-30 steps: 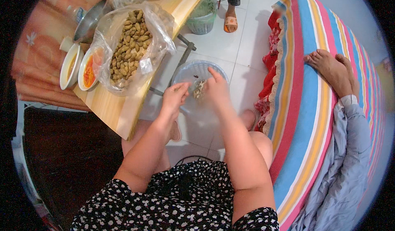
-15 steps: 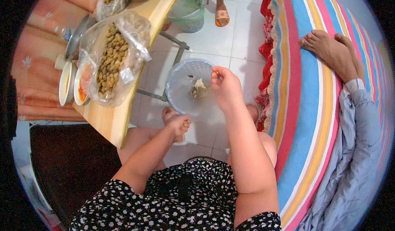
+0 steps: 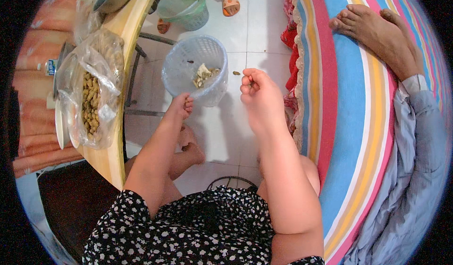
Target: The person sits on the floor and manually peels peanuts, removing the shells and placing the kernels into a metal bowl. They handle the peanuts one by one, separating the edible parts from the waste shells which are discarded into a basket.
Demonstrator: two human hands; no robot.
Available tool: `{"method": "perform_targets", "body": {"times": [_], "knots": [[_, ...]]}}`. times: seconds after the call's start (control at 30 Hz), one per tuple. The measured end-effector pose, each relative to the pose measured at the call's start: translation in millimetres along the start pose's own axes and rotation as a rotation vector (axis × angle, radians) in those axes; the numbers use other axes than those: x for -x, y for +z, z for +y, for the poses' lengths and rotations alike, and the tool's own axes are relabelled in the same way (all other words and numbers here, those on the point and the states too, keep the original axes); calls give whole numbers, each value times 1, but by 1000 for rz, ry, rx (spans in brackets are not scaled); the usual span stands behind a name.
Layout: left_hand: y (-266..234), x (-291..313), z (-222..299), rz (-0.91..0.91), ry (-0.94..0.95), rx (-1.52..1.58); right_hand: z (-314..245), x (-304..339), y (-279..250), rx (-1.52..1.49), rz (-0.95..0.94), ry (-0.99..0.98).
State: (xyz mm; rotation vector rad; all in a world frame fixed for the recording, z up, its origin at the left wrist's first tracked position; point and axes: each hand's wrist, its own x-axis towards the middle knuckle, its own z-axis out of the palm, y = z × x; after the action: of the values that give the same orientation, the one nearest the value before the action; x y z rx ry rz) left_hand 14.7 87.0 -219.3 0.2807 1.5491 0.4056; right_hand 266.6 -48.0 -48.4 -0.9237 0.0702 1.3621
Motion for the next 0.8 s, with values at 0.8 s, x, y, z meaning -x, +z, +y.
{"method": "perform_targets", "body": {"times": [0.8], "knots": [[49,-114,-160,77,474,-1317,-6,3,-3,-135,271,17]]}}
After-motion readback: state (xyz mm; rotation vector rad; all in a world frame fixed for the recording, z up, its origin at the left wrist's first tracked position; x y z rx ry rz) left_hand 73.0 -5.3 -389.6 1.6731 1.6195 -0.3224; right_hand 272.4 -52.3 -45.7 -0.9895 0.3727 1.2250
